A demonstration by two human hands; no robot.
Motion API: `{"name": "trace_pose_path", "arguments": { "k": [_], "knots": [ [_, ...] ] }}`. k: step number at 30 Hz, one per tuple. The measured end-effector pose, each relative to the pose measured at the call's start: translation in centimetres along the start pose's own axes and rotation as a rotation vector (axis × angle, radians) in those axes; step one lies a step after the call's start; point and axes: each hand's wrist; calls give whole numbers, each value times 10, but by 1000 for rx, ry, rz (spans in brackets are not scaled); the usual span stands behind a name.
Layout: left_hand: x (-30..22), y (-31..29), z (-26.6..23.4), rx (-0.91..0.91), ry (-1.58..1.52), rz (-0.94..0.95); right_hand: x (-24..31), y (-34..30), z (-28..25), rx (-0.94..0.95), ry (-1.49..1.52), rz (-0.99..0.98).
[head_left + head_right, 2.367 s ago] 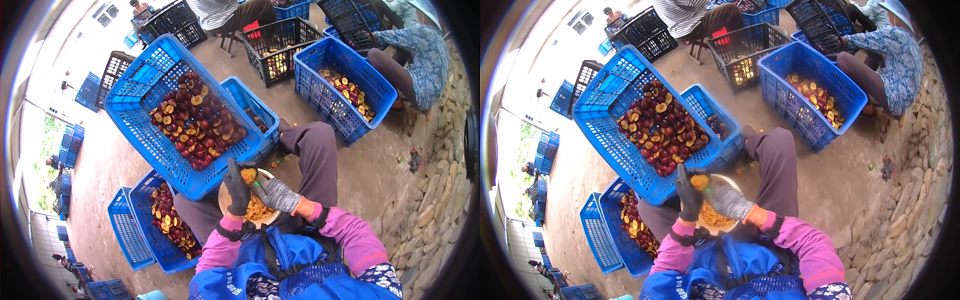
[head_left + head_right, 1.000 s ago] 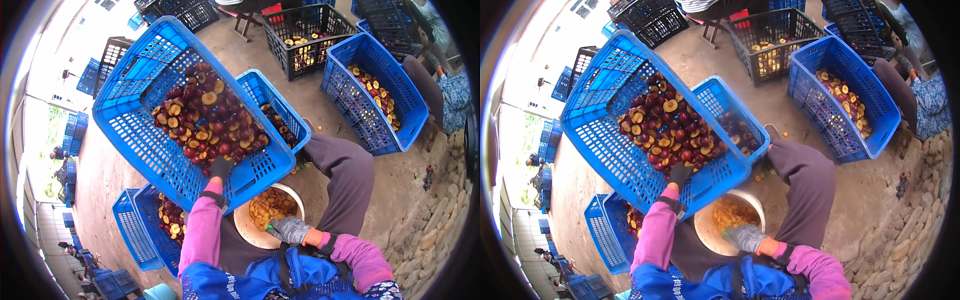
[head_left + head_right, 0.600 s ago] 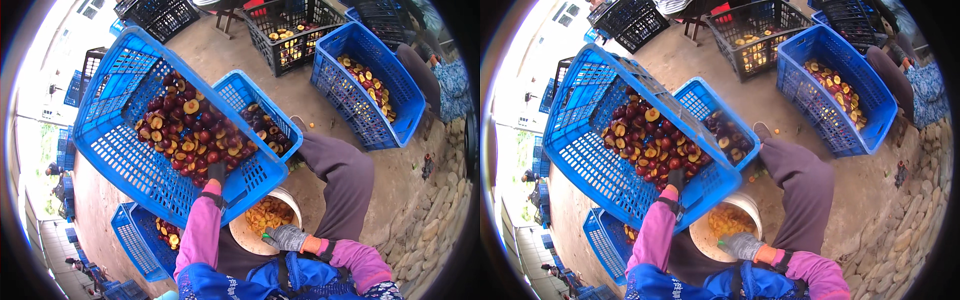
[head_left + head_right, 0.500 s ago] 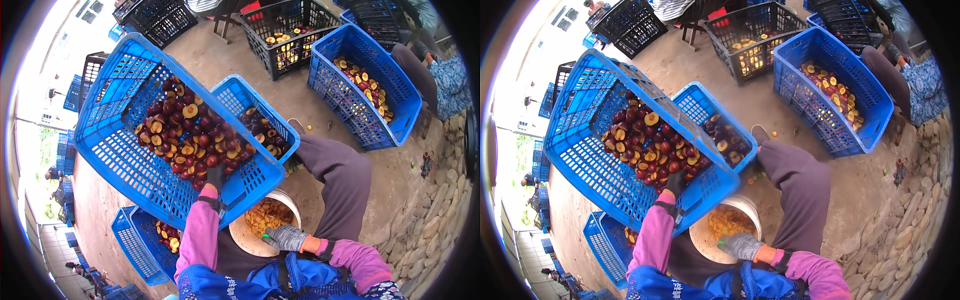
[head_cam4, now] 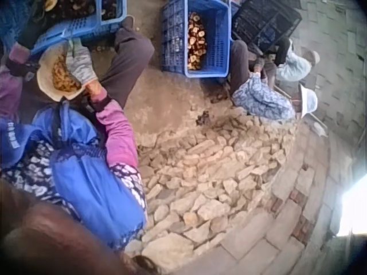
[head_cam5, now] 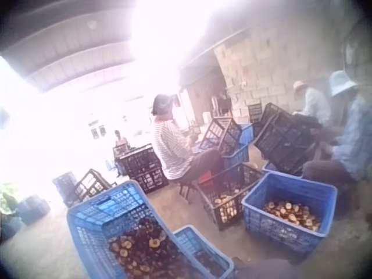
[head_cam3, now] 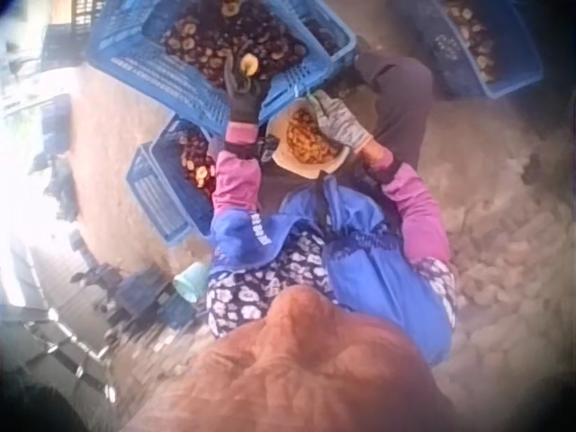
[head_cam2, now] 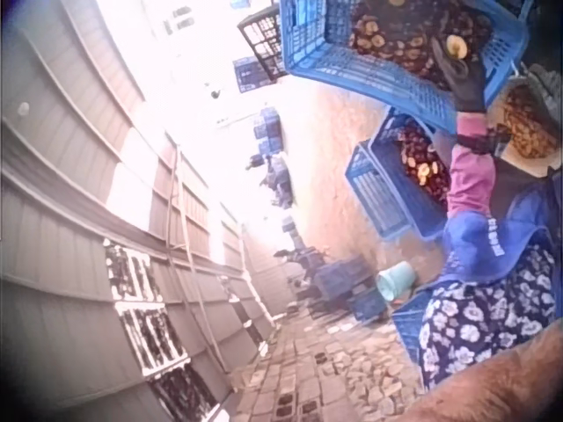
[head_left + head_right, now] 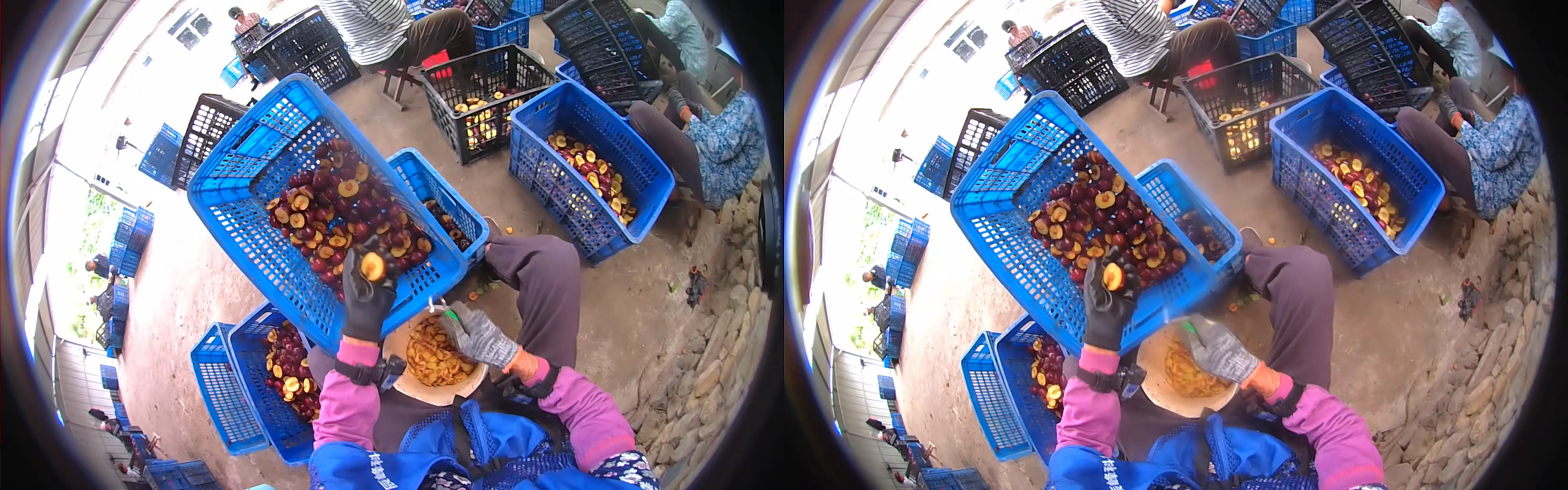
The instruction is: Peeling and pitting plums in an agricultural processing environment.
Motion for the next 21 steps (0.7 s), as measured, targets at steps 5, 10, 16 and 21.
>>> {"name": "trace_pose_path", "arguments": {
  "k": [5, 10, 16, 21],
  "knots": [
    [7, -61, 31, 265, 597, 304, 40, 6, -26, 45, -196, -92],
    [12, -97, 55, 268, 600, 363, 39, -8, -26, 113, -150, 67],
    [33, -103, 50, 182, 711, 408, 9, -32, 1, -37, -32, 25],
    [37, -97, 66, 27, 512, 192, 5, -35, 12, -177, 67, -56]
  ]
}}
Point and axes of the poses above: each hand's wrist, its own y-axis towards the middle knuckle, its own z-axis out of the palm, x = y × z, and after that the axes turned 9 degrees about z, right-handed
